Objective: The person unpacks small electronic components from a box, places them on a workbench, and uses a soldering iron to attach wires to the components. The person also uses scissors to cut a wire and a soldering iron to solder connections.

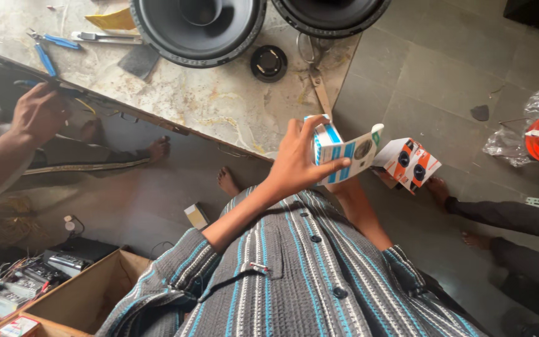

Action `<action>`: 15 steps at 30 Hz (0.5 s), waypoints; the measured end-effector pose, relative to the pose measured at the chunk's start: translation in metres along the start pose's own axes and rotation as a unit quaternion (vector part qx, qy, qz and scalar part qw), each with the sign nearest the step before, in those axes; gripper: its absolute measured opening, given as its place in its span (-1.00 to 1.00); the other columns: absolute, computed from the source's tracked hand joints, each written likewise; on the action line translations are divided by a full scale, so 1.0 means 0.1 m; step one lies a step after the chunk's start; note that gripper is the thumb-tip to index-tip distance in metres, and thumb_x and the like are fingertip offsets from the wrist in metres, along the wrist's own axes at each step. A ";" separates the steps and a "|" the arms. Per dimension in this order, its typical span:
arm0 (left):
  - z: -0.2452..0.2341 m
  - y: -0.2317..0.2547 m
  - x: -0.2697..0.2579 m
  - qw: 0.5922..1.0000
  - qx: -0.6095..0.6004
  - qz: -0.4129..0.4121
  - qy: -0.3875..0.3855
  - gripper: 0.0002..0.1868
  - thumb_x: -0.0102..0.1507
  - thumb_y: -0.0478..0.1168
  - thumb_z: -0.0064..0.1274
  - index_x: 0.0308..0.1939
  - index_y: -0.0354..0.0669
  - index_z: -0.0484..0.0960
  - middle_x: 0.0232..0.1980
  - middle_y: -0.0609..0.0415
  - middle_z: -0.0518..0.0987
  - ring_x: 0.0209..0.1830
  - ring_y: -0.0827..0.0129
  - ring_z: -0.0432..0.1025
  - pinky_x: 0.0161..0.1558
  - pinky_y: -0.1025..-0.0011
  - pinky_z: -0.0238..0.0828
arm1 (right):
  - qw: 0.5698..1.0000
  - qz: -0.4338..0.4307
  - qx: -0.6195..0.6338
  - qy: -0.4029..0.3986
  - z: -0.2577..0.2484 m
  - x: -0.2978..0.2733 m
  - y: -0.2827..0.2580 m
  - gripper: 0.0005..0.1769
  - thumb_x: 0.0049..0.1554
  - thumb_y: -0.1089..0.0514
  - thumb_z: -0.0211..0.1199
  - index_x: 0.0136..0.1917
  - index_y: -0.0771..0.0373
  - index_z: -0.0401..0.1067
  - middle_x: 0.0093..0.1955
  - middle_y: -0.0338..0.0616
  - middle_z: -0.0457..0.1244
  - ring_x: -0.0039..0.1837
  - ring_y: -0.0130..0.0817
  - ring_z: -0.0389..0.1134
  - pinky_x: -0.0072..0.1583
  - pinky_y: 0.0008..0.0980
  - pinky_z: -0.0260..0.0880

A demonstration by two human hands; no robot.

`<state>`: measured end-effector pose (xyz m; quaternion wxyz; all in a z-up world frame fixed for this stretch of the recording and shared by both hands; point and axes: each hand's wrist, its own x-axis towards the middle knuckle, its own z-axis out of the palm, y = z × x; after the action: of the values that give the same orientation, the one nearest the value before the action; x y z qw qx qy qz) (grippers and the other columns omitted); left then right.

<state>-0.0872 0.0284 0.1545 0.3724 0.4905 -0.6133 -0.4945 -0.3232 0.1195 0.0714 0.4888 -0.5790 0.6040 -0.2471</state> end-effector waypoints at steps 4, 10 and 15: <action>0.07 0.19 0.01 0.992 0.121 0.001 0.031 -0.15 0.10 0.21 0.35 0.35 -0.02 0.37 0.08 -0.18 0.41 0.04 -0.12 0.30 0.02 0.05 0.35 | 0.975 -0.182 -0.008 0.125 0.23 0.61 0.55 -0.21 0.30 -0.09 0.29 0.58 0.32 0.03 0.38 -0.05 0.18 0.36 -0.27 0.23 0.41 -0.25 0.27; 0.09 0.34 0.14 0.945 0.284 -0.040 0.155 -0.18 0.08 0.33 0.25 0.29 0.08 0.42 0.09 -0.34 0.29 0.04 -0.20 0.25 -0.18 -0.10 0.25 | 0.996 -0.086 -0.015 0.007 0.31 0.25 0.95 -0.27 0.27 -0.11 0.26 0.51 0.31 0.12 0.38 -0.03 0.21 0.36 -0.23 0.26 0.38 -0.24 0.29; -0.15 0.15 0.34 0.925 0.349 -0.046 0.142 -0.14 0.11 0.42 0.22 0.32 0.05 0.45 0.10 -0.29 0.28 0.09 -0.17 0.23 -0.21 -0.12 0.17 | 0.998 -0.061 0.015 -0.015 0.44 0.28 0.86 -0.30 0.26 -0.11 0.26 0.48 0.31 0.15 0.37 -0.03 0.22 0.35 -0.21 0.27 0.38 -0.22 0.30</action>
<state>-0.0845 -0.0080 0.1720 0.2381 0.6821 -0.6646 -0.1907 -0.3201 0.1230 -0.0290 0.4904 -0.6111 0.5565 -0.2764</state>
